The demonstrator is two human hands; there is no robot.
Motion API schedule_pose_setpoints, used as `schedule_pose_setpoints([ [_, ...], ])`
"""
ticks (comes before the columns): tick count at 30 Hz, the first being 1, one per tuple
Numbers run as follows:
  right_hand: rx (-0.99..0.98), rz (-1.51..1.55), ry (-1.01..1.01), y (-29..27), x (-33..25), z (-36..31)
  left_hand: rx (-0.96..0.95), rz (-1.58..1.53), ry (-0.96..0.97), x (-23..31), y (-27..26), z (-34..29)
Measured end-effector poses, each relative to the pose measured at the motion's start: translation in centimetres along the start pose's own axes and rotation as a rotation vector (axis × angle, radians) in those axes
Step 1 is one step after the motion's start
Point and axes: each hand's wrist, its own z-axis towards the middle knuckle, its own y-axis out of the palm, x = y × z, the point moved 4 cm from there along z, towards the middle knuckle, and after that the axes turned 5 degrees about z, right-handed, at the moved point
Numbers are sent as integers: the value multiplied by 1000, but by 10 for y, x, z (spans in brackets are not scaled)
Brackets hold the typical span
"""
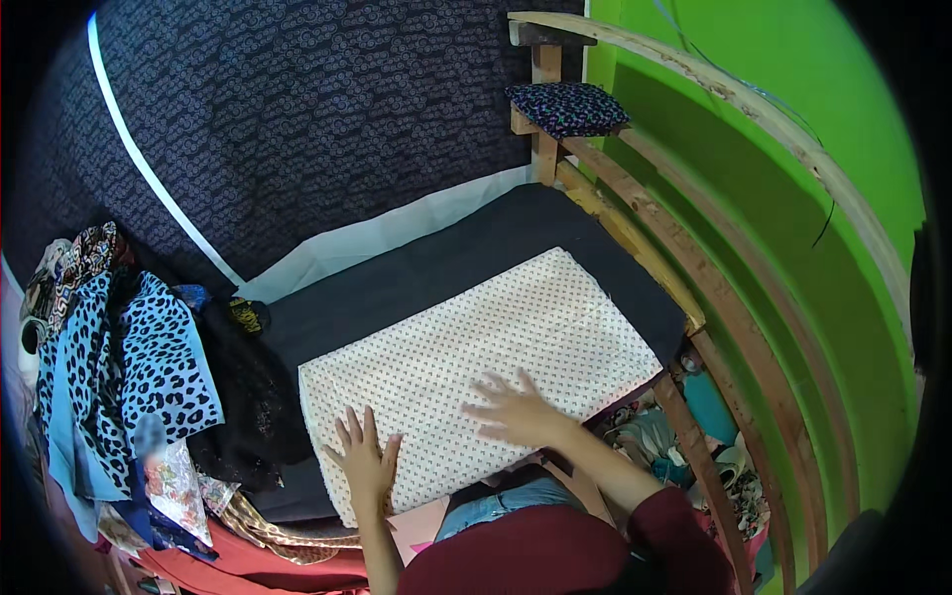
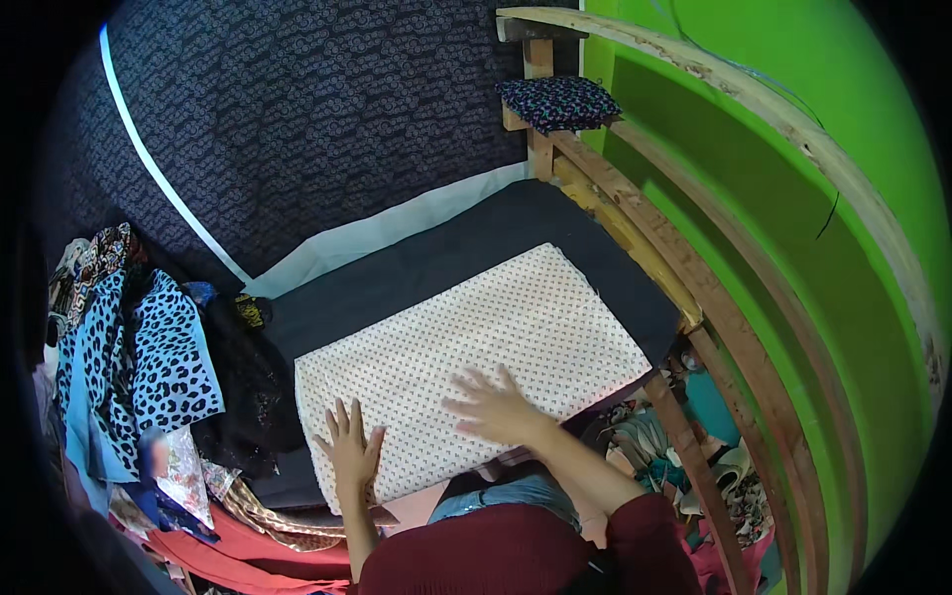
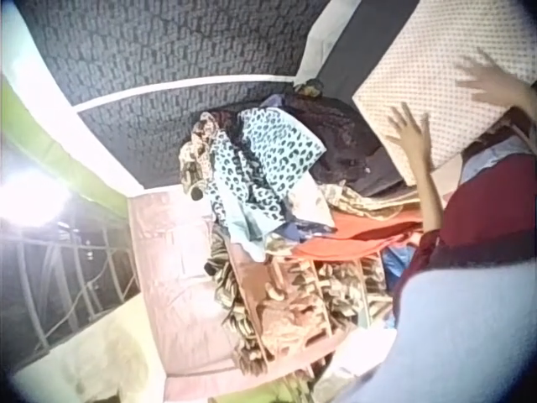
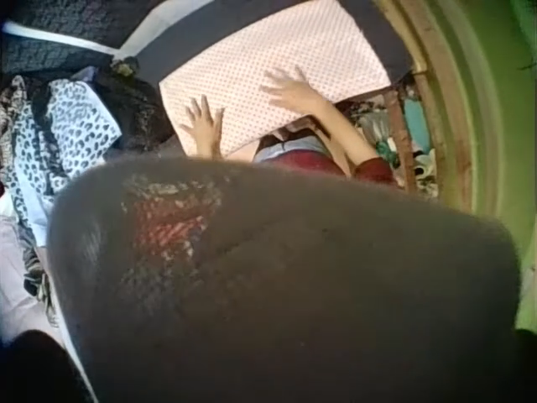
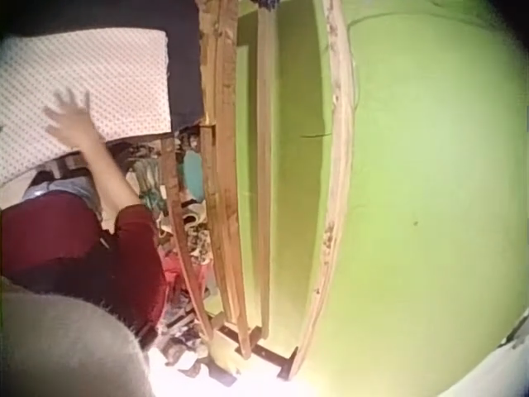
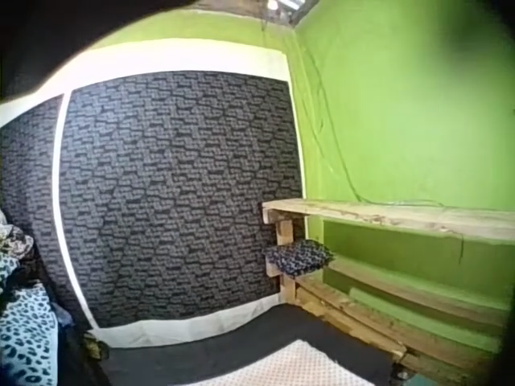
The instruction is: Fold a piece of patterned fabric on a flat surface.
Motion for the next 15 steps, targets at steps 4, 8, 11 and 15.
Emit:
schedule_pose_setpoints([
  [4,103,-25,404,-35,109,-33,19,-8,-33,-10,2,-1],
  [8,268,-71,868,-57,166,-76,15,-16,-21,-2,3,3],
  [11,338,-271,866,-41,131,-46,11,-9,-38,-3,4,2],
  [15,22,-39,236,17,-9,11,24,-30,-7,0,5,4],
])
